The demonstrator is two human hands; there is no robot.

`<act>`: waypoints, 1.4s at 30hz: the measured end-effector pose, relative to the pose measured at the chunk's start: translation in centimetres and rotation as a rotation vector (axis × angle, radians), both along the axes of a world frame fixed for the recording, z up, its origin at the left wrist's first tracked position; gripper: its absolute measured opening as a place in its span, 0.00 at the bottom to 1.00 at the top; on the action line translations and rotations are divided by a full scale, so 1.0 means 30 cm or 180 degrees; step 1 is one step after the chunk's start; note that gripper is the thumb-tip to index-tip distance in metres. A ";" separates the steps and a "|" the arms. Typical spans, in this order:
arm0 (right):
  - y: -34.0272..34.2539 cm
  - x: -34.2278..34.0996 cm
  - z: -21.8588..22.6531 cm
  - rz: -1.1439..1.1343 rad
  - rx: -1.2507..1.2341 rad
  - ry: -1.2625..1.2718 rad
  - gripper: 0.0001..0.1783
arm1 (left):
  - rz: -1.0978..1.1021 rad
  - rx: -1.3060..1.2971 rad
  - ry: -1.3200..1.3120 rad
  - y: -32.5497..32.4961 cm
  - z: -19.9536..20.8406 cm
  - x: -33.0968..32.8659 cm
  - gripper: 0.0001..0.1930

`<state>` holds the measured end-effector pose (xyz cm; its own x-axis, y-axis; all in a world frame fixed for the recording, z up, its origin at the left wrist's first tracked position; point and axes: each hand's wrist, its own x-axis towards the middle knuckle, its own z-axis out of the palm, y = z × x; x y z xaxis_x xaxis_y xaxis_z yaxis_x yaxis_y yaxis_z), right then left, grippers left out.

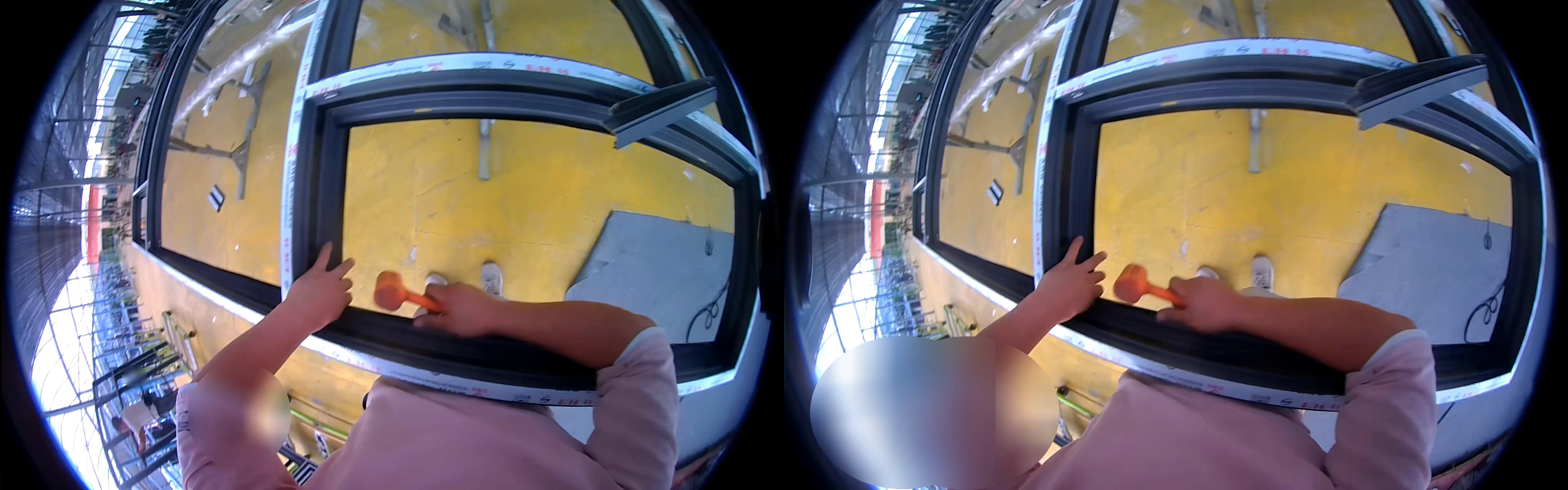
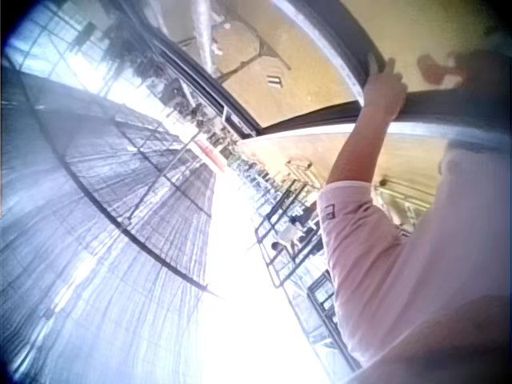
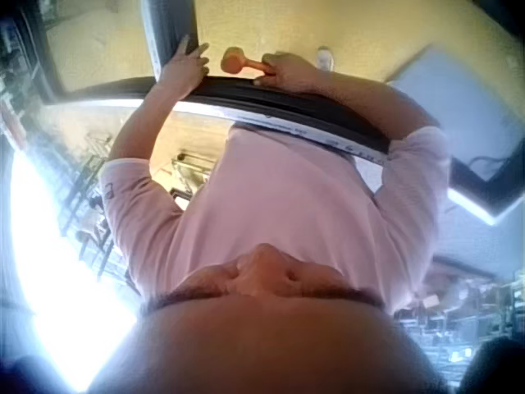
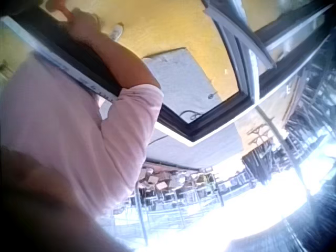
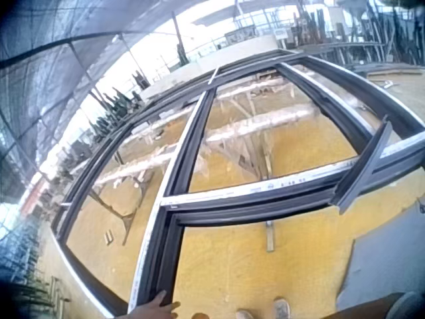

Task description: The person assembles a window frame by inserting black rubber seals into the frame's grooves. They use an orange rubber mallet to tap the seals into place along the edges and corners of the frame. The person repositions the frame on the workbench to access different sides during the process.

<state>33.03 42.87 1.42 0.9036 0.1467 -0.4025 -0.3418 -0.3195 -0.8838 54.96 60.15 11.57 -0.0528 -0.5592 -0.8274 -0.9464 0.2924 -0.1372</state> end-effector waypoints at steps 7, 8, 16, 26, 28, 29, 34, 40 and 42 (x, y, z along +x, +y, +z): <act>0.091 0.055 -0.018 0.0195 -0.0048 -0.0377 0.23 | 0.0106 0.0040 -0.0090 0.001 -0.083 0.014 0.14; 0.093 0.057 -0.019 0.0195 -0.0051 -0.0387 0.23 | 0.0065 -0.0206 -0.0008 -0.002 -0.085 0.030 0.14; -0.055 -0.131 0.007 0.0409 -0.0351 -0.0254 0.21 | -0.0441 0.0411 -0.0088 -0.056 -0.037 -0.006 0.13; -0.331 -0.511 0.142 0.0605 -0.0808 0.0376 0.24 | -0.1062 0.0459 -0.0078 -0.033 -0.062 0.032 0.14; -0.366 -0.568 0.168 0.0486 -0.0902 0.0614 0.22 | -0.1167 0.0598 -0.0041 -0.026 -0.067 0.049 0.14; -0.383 -0.597 0.180 0.0459 -0.0990 0.0748 0.22 | -0.1216 0.0659 -0.0010 -0.027 -0.070 0.056 0.14; -0.508 -0.784 0.241 0.0281 -0.1113 0.1313 0.18 | -0.1384 0.0747 -0.0021 -0.059 -0.024 0.030 0.13; -0.561 -0.955 0.294 -0.0123 -0.1723 0.2047 0.14 | -0.1429 0.1231 0.0009 -0.079 -0.118 0.061 0.14; -0.542 -0.943 0.343 -0.0230 -0.2006 0.2151 0.15 | -0.1344 0.1412 -0.0056 -0.097 -0.116 0.047 0.16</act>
